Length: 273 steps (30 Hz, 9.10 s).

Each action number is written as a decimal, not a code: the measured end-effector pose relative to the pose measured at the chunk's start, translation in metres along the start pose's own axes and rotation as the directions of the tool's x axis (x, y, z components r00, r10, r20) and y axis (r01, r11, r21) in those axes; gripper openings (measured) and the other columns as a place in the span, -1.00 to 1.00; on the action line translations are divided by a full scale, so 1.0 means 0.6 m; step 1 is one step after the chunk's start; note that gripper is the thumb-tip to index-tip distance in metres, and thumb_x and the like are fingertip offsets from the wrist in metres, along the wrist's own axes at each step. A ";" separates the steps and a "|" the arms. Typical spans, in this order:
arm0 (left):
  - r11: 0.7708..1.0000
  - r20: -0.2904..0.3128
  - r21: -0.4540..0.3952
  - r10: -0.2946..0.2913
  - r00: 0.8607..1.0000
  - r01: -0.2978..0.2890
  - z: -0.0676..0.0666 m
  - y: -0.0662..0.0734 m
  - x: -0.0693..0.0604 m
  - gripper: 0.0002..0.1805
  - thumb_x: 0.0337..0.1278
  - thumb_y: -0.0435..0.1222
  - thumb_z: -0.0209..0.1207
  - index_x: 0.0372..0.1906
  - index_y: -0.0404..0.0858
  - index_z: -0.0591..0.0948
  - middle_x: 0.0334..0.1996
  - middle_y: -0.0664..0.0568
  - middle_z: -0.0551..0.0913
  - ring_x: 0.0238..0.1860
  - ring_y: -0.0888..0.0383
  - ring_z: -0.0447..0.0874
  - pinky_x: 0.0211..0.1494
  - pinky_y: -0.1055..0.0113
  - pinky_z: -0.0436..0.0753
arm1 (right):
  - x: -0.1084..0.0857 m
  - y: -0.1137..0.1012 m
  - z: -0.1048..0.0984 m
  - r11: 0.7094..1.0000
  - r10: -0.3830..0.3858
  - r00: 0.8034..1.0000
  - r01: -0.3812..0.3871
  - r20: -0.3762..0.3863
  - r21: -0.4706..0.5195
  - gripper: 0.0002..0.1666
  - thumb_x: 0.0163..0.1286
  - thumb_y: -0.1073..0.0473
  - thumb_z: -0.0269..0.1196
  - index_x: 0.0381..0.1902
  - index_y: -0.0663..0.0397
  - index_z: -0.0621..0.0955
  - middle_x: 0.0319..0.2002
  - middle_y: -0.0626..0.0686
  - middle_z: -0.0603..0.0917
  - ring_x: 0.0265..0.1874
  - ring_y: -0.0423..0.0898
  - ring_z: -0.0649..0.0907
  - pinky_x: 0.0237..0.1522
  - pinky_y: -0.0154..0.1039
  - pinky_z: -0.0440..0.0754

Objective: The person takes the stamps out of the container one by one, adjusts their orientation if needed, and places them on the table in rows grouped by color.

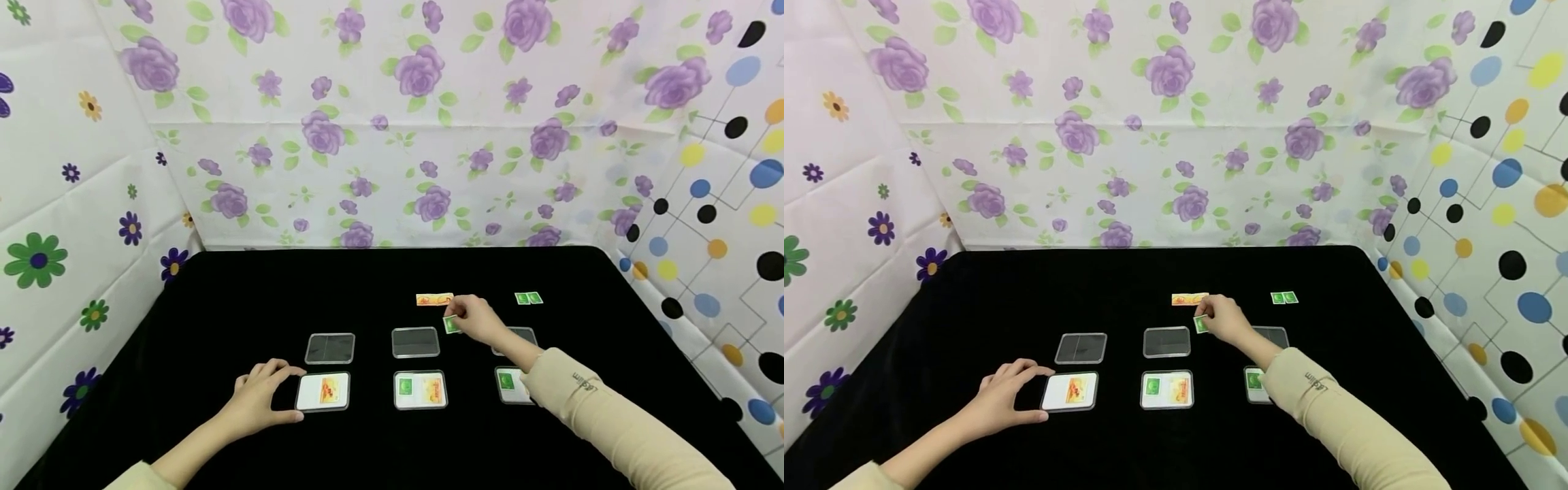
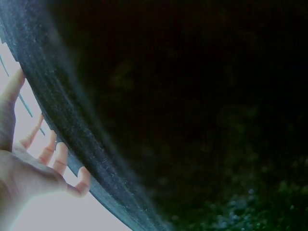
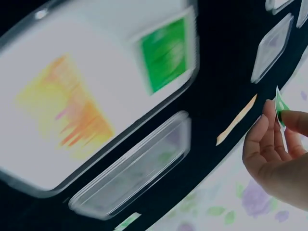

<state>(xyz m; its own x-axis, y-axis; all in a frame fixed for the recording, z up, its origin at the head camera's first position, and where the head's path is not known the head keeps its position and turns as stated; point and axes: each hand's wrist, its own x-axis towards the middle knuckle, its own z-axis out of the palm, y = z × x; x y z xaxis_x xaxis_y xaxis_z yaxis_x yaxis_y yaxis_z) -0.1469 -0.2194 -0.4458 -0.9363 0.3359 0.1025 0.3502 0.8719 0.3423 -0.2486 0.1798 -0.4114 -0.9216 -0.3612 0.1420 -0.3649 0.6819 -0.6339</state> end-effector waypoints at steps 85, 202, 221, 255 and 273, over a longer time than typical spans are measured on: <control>0.999 0.025 0.042 -0.022 0.999 0.021 -0.001 0.000 0.002 -0.27 -0.39 0.05 0.47 0.07 -0.05 0.54 0.03 -0.02 0.52 0.02 -0.09 0.44 -0.03 -0.25 0.39 | 0.051 0.196 -0.105 0.900 0.156 0.986 -0.167 -0.061 -0.403 -0.85 0.16 0.47 0.14 -0.42 0.16 0.59 -0.38 0.18 0.62 -0.42 0.06 0.58 -0.39 -0.07 0.53; 1.000 0.005 0.013 -0.017 1.000 0.017 -0.008 0.007 0.000 -0.27 -0.41 0.00 0.48 0.06 -0.10 0.54 0.01 -0.07 0.52 0.01 -0.13 0.43 -0.02 -0.32 0.35 | -0.025 -0.128 0.080 0.830 -0.490 0.864 0.504 0.116 -0.239 -0.91 0.18 0.30 0.33 -0.34 0.05 0.63 -0.35 -0.08 0.64 -0.37 -0.23 0.61 -0.32 -0.46 0.56; 1.000 0.011 0.005 -0.023 1.000 0.023 -0.008 0.011 0.000 -0.27 -0.41 -0.01 0.48 0.06 -0.11 0.54 0.02 -0.09 0.52 0.02 -0.14 0.43 -0.01 -0.32 0.35 | -0.011 -0.189 0.149 0.850 -0.459 0.862 0.497 0.216 -0.174 -0.92 0.24 0.24 0.30 -0.29 0.04 0.63 -0.32 -0.06 0.64 -0.36 -0.22 0.61 -0.31 -0.49 0.53; 1.000 0.026 -0.002 -0.018 1.000 0.018 -0.001 0.004 0.003 -0.27 -0.39 0.03 0.47 0.06 -0.09 0.53 0.01 -0.05 0.51 0.03 -0.13 0.42 -0.02 -0.30 0.34 | 0.004 -0.212 0.211 0.938 -0.229 0.929 0.291 0.291 -0.189 -0.65 0.18 0.01 0.36 -0.08 -0.06 0.61 -0.08 -0.06 0.61 -0.12 -0.20 0.56 -0.08 -0.34 0.53; 1.000 0.026 -0.016 -0.015 1.000 0.016 0.000 0.006 0.007 -0.26 -0.41 0.02 0.47 0.06 -0.10 0.53 0.02 -0.07 0.51 0.04 -0.14 0.41 0.00 -0.33 0.34 | 0.002 -0.220 0.223 0.904 -0.244 0.923 0.328 0.299 -0.274 -0.52 0.09 -0.07 0.39 -0.05 -0.04 0.61 -0.13 -0.07 0.58 -0.21 -0.25 0.51 -0.20 -0.45 0.49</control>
<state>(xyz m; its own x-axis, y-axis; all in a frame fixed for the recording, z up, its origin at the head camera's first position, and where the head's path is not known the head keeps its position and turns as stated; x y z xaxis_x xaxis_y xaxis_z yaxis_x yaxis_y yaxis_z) -0.1497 -0.2147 -0.4438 -0.9407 0.3314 0.0732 0.3348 0.8712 0.3590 -0.1839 0.0038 -0.4293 -0.7216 -0.6898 0.0590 -0.6685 0.6721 -0.3186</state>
